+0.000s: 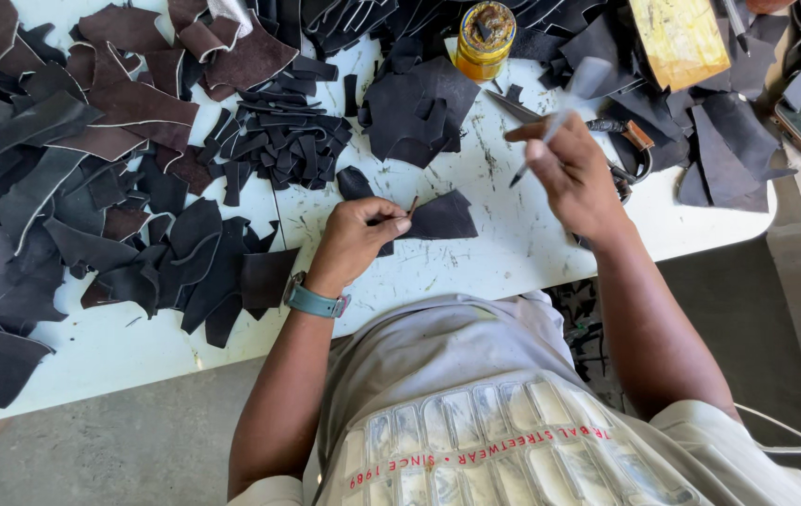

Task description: The person marks the edges of small black leather pieces with a white pen. They pick up each piece, trace its perimeter, and place it back on the table. The process is repeated for multiple pieces.

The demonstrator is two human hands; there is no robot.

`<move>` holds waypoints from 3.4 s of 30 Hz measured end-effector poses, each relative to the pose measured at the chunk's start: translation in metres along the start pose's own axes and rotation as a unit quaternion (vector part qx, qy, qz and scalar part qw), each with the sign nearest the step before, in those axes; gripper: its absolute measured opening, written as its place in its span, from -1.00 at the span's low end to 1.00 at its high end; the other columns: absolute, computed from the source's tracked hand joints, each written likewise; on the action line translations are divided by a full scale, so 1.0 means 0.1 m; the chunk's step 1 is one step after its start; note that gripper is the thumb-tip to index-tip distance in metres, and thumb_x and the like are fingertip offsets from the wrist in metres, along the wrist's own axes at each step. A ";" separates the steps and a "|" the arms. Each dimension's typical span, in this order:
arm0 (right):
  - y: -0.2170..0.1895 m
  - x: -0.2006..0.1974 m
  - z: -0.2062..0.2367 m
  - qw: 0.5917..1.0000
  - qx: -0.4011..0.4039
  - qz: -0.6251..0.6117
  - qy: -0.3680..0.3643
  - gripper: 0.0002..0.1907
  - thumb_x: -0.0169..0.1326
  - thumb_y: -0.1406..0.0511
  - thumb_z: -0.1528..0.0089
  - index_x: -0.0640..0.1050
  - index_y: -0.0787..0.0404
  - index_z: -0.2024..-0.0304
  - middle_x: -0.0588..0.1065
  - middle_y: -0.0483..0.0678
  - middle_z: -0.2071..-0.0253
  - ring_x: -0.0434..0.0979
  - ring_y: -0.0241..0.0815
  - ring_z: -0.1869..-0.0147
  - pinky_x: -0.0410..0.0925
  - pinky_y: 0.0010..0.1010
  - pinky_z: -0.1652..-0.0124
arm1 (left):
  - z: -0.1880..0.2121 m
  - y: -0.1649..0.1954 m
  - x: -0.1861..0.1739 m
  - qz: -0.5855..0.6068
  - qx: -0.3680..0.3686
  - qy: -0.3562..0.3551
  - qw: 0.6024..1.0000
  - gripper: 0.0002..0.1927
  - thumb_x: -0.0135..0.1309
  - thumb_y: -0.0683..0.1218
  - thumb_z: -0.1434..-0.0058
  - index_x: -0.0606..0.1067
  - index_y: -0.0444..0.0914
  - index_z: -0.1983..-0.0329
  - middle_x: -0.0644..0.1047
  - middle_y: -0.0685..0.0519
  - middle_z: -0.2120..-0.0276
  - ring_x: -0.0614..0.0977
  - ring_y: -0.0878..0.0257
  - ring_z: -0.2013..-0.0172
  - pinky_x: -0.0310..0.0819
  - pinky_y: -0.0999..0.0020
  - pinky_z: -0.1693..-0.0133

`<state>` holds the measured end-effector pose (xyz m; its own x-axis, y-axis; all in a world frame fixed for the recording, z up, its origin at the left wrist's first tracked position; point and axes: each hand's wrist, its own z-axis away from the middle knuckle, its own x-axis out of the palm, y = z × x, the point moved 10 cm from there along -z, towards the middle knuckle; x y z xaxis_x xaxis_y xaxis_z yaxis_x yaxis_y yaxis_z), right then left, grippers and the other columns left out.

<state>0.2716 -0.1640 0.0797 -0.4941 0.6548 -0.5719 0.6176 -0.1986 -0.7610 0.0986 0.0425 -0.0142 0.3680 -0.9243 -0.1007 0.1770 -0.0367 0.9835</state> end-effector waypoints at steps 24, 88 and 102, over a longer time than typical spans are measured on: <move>-0.01 0.70 0.12 0.992 -0.025 -0.011 -0.120 -0.79 0.28 0.32 -0.20 0.56 0.05 0.14 0.61 -0.23 0.09 0.60 -0.20 -0.19 0.35 -0.34 -0.23 | -0.23 0.50 0.41 -0.400 0.008 -0.098 0.911 -0.85 0.30 -0.05 -0.06 0.66 -0.21 0.51 0.64 -0.07 0.47 0.69 -0.03 0.39 0.55 0.13 0.27; -0.02 0.70 0.22 0.994 0.078 -0.023 -0.079 -0.52 0.34 0.34 -0.05 0.52 0.19 -0.01 0.60 -0.11 0.14 0.56 -0.15 -0.04 0.32 -0.25 -0.13 | 0.04 0.72 0.26 -0.373 0.171 -0.060 0.910 -0.85 0.26 -0.09 -0.16 0.63 -0.24 0.25 0.63 -0.01 0.31 0.66 -0.01 0.31 0.53 0.17 0.26; 0.21 0.61 0.27 0.956 0.093 -0.277 -0.012 -0.80 0.09 0.35 -0.42 0.45 0.33 -0.05 0.51 -0.10 0.07 0.58 -0.30 -0.05 0.44 -0.45 -0.06 | 0.70 0.38 1.13 -0.750 0.217 -0.015 0.625 -0.50 -0.03 -0.12 -0.19 0.50 -0.44 -0.17 0.48 -0.33 -0.18 0.65 0.23 0.40 0.45 0.38 0.38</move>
<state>0.2377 -0.1479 0.0201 -0.7287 0.6812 -0.0703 0.1388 0.0464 -0.9892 0.0835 -0.0901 0.0219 0.0667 0.2667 -0.9615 0.0350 -0.9636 -0.2649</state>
